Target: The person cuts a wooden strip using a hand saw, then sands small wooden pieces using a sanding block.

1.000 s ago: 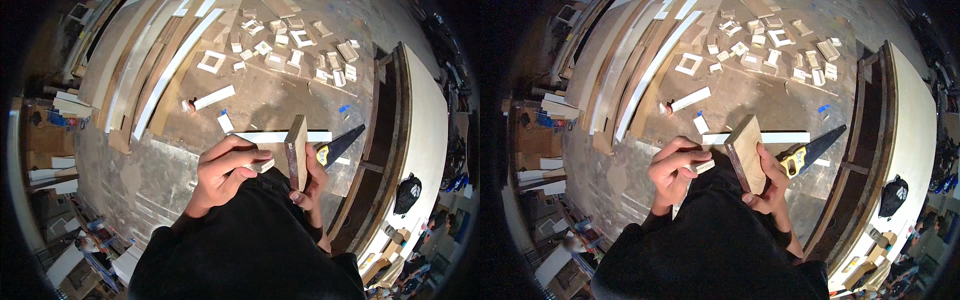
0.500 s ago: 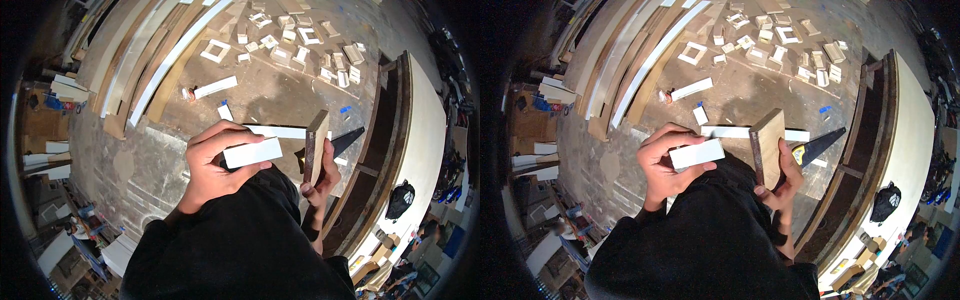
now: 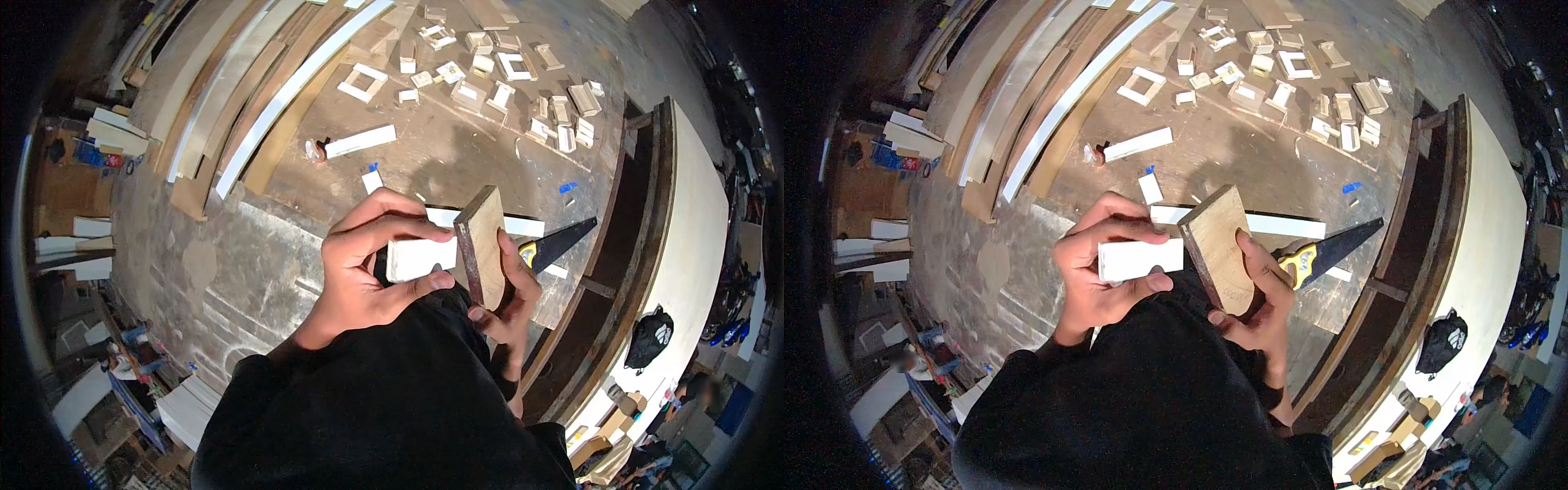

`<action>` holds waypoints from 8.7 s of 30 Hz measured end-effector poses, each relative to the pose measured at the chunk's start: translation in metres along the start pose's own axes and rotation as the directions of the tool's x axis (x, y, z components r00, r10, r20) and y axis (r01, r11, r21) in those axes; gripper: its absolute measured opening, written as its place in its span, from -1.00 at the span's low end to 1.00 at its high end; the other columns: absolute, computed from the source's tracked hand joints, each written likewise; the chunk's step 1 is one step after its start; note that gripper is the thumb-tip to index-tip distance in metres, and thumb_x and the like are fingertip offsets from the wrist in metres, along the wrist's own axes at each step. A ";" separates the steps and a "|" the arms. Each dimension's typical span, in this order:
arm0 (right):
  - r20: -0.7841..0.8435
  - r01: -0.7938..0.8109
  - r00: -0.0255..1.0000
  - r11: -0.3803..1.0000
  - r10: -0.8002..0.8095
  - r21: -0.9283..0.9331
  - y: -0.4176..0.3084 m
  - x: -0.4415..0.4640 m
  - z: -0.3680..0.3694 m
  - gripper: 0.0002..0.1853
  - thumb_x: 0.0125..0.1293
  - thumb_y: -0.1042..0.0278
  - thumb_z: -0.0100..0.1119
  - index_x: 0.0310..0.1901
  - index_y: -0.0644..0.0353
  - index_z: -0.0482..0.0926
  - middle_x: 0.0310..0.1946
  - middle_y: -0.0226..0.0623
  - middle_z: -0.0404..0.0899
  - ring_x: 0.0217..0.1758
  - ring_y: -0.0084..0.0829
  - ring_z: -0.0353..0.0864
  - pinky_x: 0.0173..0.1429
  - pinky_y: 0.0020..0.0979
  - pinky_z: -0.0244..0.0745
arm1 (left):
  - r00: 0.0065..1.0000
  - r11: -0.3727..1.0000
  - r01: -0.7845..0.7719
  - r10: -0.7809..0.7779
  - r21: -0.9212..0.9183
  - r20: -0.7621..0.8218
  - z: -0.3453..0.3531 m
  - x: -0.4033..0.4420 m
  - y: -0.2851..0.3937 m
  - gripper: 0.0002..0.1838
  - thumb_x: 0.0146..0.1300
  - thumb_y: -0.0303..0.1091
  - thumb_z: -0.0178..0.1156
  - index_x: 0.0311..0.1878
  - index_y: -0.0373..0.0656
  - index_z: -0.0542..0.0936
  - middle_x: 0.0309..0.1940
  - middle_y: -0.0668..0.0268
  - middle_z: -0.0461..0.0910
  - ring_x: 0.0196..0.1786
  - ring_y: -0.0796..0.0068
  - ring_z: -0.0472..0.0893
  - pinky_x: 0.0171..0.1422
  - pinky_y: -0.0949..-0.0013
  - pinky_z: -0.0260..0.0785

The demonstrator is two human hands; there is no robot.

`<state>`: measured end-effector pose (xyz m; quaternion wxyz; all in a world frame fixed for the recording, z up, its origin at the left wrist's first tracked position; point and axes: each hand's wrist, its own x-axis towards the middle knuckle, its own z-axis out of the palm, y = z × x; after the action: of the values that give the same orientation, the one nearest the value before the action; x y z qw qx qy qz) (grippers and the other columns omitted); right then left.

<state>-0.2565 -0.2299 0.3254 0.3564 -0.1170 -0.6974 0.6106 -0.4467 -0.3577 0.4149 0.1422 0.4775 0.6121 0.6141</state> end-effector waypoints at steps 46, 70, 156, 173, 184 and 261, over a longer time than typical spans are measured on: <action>0.339 -0.398 0.887 0.892 0.315 0.214 0.011 -0.007 -0.023 -0.19 -0.04 0.39 0.46 0.36 0.22 0.47 0.42 0.02 0.38 0.52 -0.13 0.31 0.59 -0.16 0.03 | 0.895 0.885 0.446 -0.443 -0.135 0.051 -0.040 -0.013 -0.008 -0.74 0.53 -0.32 0.03 -0.17 -0.32 0.58 -0.54 0.36 0.53 -0.51 0.71 0.40 -0.43 0.47 0.28; 0.030 -0.342 0.938 0.902 0.346 0.265 -0.018 0.009 -0.009 -0.03 -0.05 0.05 0.47 0.41 0.35 0.36 0.42 0.04 0.37 0.41 -0.20 0.45 0.48 -0.27 0.21 | 0.959 0.959 0.262 -0.271 0.107 0.078 -0.019 0.005 -0.008 -0.81 0.33 -0.37 0.31 -0.26 -0.34 0.66 -0.55 0.38 0.50 -0.48 0.70 0.41 -0.39 0.51 0.24; 0.397 0.157 0.918 0.920 -0.002 -0.359 -0.009 0.124 0.227 -0.01 -0.14 0.40 0.53 0.43 0.38 0.33 -0.02 0.01 0.56 -0.07 -0.27 0.60 0.06 -0.40 0.47 | 0.913 0.923 0.385 -0.384 -0.025 -0.134 -0.220 -0.028 -0.043 -0.88 0.43 -0.44 0.15 -0.16 -0.33 0.50 -0.53 0.14 0.52 -0.53 0.33 0.50 -0.38 0.28 0.30; 0.364 0.032 0.915 0.868 0.174 -0.495 0.006 0.114 0.200 -0.04 -0.15 0.51 0.44 0.41 0.42 0.32 0.23 0.16 0.53 0.27 -0.05 0.58 0.39 -0.25 0.39 | 0.919 0.931 0.354 -0.364 -0.089 -0.154 -0.196 -0.030 -0.065 -0.78 0.48 -0.36 0.00 -0.09 -0.33 0.55 -0.44 0.05 0.57 -0.43 0.28 0.60 -0.34 0.28 0.39; 0.196 -0.095 0.966 0.939 0.167 -0.332 -0.005 0.108 0.191 0.00 -0.08 0.38 0.48 0.44 0.52 0.24 0.29 0.15 0.45 0.35 -0.20 0.47 0.35 -0.30 0.39 | 0.986 0.994 0.100 -0.093 0.044 -0.138 -0.160 -0.048 -0.114 -0.65 0.44 -0.56 0.13 0.25 -0.38 0.49 0.12 0.14 0.52 0.17 0.26 0.53 0.24 0.26 0.43; 0.223 -0.064 0.968 0.971 0.116 -0.229 -0.023 0.099 0.106 0.05 0.15 -0.14 0.40 0.48 0.43 0.17 0.38 0.23 0.35 0.48 -0.04 0.35 0.50 -0.17 0.21 | 0.953 0.802 0.226 -0.299 -0.553 -0.043 -0.082 0.001 -0.033 -0.37 0.39 -0.59 0.18 0.46 -0.54 0.21 0.63 0.07 -0.05 0.49 0.33 0.30 0.48 0.28 0.22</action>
<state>-0.3892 -0.2577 0.3819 0.2279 -0.1144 -0.7918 0.5550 -0.5230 -0.4004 0.4025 0.3152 0.2879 0.4815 0.7654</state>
